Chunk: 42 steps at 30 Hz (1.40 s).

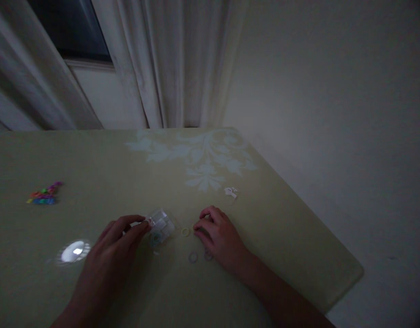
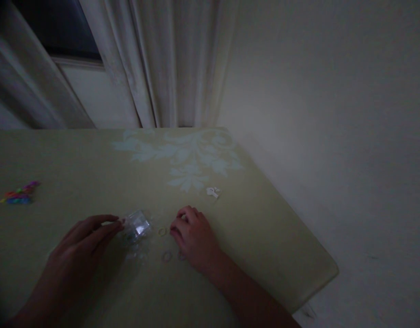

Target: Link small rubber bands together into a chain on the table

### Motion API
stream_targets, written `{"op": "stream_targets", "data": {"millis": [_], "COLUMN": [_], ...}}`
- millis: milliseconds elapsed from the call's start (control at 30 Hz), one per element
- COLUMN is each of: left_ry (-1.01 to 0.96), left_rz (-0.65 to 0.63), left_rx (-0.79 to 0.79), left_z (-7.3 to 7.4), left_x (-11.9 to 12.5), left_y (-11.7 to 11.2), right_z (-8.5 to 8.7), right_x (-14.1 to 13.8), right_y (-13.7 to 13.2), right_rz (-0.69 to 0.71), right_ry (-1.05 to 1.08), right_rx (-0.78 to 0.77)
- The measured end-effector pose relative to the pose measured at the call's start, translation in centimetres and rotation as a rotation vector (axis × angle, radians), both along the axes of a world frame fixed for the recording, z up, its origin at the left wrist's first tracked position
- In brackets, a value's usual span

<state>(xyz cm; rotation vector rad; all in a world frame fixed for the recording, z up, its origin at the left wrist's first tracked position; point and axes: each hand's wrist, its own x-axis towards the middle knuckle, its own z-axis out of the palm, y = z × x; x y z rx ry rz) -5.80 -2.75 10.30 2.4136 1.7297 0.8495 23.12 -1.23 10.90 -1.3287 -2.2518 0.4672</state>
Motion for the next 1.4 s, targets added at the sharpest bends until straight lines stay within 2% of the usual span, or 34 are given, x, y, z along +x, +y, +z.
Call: {"op": "stream_targets", "data": {"millis": [133, 267, 400, 500, 667, 733, 833, 1033, 1233, 1300, 1400], "left_ry": [-0.023, -0.040, -0.022, -0.130, -0.439, -0.528, -0.682, -0.995, -1.214, -1.280, -1.283], "left_rz": [0.029, -0.028, -0.009, 0.003, -0.178, -0.185, -0.112, 0.023, 0.091, 0.101, 0.062], "left_rx": [-0.072, -0.034, 0.110, 0.140, -0.115, -0.209, -0.328, -0.510, -0.792, -0.822, -0.769], "left_z": [-0.3, 0.0, 0.4, 0.4, 0.3, 0.5, 1.1, 1.9, 1.9, 1.7, 1.4], "left_x": [0.1, -0.2, 0.4, 2.3, 6.0, 6.8, 7.2, 7.3, 7.1, 7.1, 7.2], "left_y": [-0.2, -0.1, -0.1, -0.7, -2.8, -3.3, -3.5, -2.9, -2.9, -2.9, -2.8], "right_z": [-0.1, -0.4, -0.2, 0.6, 1.6, 1.5, 0.7, -1.0, -1.1, -1.0, -0.8], "right_x": [-0.3, -0.6, -0.7, -0.9, -1.5, -1.7, -1.7, -1.3, -1.4, -1.5, -1.5], "right_y": [0.0, 0.2, 0.1, -0.4, -1.6, -1.7, -1.3, -0.4, -0.5, -0.4, -0.4], "right_rz": [0.015, -0.006, -0.038, 0.004, 0.174, 0.186, 0.126, 0.050, 0.067, 0.075, 0.081], "right_ry": [-0.062, -0.069, 0.193, 0.446, 0.636, 0.642, 0.543, 0.083, -0.056, -0.098, -0.142], "right_rx": [0.027, 0.041, -0.005, -0.078, -0.211, -0.217, -0.148, 0.004, 0.055, 0.079, 0.091]}}
